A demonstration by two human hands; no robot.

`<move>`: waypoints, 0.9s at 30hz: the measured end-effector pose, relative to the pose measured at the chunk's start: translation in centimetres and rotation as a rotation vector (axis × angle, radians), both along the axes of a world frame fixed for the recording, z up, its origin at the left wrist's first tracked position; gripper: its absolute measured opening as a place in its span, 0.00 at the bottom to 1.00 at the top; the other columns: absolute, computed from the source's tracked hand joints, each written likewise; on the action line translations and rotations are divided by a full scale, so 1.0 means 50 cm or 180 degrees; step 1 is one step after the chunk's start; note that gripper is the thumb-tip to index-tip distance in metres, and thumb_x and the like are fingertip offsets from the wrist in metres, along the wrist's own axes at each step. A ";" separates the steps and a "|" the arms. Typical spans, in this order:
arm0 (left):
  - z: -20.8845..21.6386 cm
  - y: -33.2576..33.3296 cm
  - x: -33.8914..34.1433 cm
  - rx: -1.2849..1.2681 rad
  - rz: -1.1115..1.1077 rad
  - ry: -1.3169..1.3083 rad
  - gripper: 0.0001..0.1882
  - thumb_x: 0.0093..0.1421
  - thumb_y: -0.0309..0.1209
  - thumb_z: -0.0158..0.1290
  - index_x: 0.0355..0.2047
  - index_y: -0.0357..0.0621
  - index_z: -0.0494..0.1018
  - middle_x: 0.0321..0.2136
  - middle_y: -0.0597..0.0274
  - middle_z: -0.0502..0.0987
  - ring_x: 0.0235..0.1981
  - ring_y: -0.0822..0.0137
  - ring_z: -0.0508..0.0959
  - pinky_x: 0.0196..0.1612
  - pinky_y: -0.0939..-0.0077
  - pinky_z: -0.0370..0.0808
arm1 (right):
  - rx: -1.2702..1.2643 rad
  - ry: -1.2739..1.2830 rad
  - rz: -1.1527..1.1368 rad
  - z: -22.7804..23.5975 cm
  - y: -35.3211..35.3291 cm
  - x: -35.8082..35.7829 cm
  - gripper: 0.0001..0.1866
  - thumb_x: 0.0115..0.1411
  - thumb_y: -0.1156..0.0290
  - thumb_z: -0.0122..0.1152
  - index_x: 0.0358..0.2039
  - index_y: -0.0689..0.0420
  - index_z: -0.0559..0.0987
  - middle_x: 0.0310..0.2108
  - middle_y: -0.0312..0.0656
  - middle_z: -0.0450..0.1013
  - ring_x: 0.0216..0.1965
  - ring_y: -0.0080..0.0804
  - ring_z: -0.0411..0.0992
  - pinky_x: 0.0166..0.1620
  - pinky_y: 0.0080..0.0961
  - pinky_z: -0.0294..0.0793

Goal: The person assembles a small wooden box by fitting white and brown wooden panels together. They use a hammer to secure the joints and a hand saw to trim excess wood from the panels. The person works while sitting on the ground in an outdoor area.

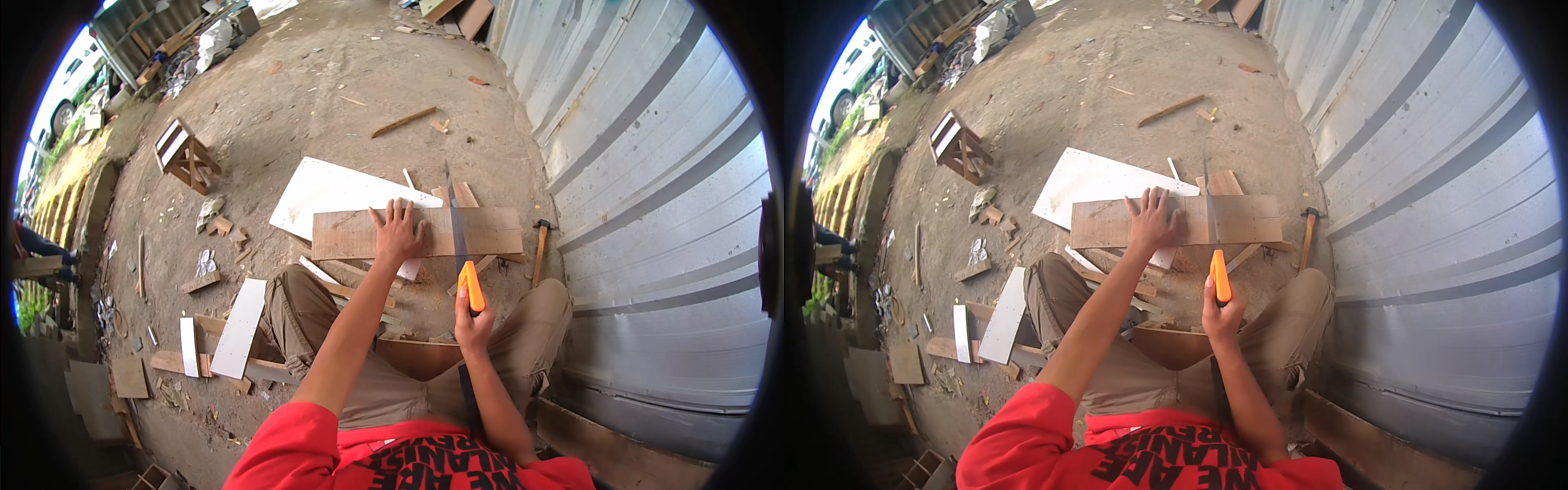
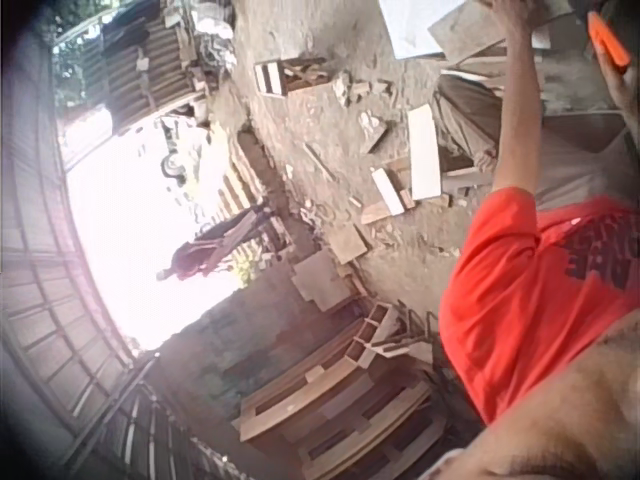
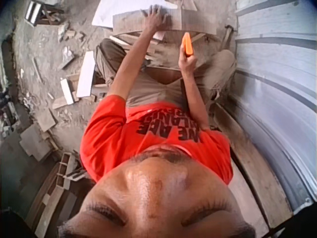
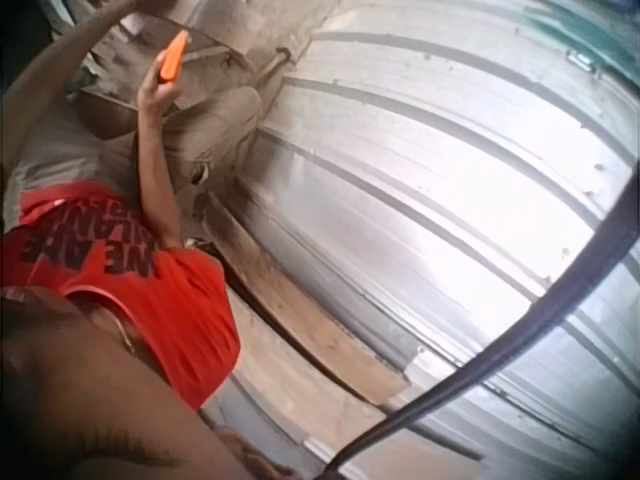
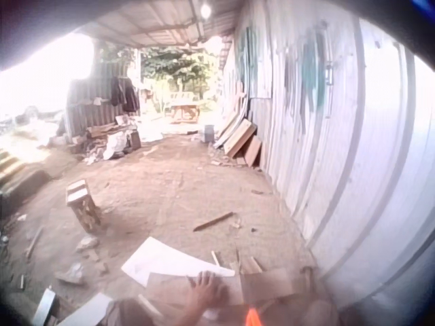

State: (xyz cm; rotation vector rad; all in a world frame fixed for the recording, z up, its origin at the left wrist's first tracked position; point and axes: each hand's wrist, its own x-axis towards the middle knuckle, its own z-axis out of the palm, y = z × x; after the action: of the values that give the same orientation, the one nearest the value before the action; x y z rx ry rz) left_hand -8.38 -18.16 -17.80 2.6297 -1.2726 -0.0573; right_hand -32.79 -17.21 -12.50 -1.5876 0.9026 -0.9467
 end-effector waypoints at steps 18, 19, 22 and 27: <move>-0.004 -0.071 -0.101 -0.0443 -0.0330 -0.0017 0.27 0.62 0.40 0.49 0.57 0.36 0.65 0.55 0.51 0.66 0.62 0.53 0.62 0.71 0.45 0.46 | 0.0136 0.0536 -0.0216 0.096 0.044 0.002 0.11 0.64 0.70 0.62 0.29 0.64 0.75 0.17 0.39 0.69 0.21 0.18 0.66 0.26 0.23 0.66; -0.007 -0.074 -0.101 -0.0457 -0.0321 -0.0009 0.27 0.61 0.39 0.49 0.57 0.36 0.65 0.55 0.51 0.66 0.62 0.53 0.62 0.71 0.45 0.46 | 0.0092 0.0597 -0.0226 0.095 0.041 0.002 0.11 0.64 0.70 0.62 0.29 0.64 0.76 0.17 0.39 0.69 0.21 0.18 0.67 0.26 0.23 0.66; -0.007 -0.074 -0.073 -0.0629 -0.0226 -0.0025 0.27 0.61 0.42 0.50 0.56 0.37 0.66 0.53 0.51 0.67 0.61 0.52 0.64 0.70 0.45 0.48 | 0.0154 0.0577 -0.0056 0.098 0.018 0.007 0.11 0.64 0.70 0.62 0.30 0.65 0.76 0.18 0.39 0.70 0.21 0.19 0.67 0.27 0.24 0.67; 0.002 -0.048 -0.011 -0.0795 -0.0184 0.0065 0.24 0.60 0.41 0.52 0.53 0.41 0.68 0.51 0.53 0.69 0.59 0.54 0.66 0.70 0.47 0.51 | 0.0212 0.0399 0.0032 0.080 0.016 0.021 0.13 0.64 0.67 0.62 0.30 0.64 0.76 0.18 0.39 0.70 0.22 0.20 0.65 0.28 0.24 0.67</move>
State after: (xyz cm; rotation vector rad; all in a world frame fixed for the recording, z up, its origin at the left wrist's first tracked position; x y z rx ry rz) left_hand -8.92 -20.58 -17.71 2.3760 -1.2596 0.0615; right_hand -31.76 -16.39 -8.49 -1.6069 1.0018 -0.8090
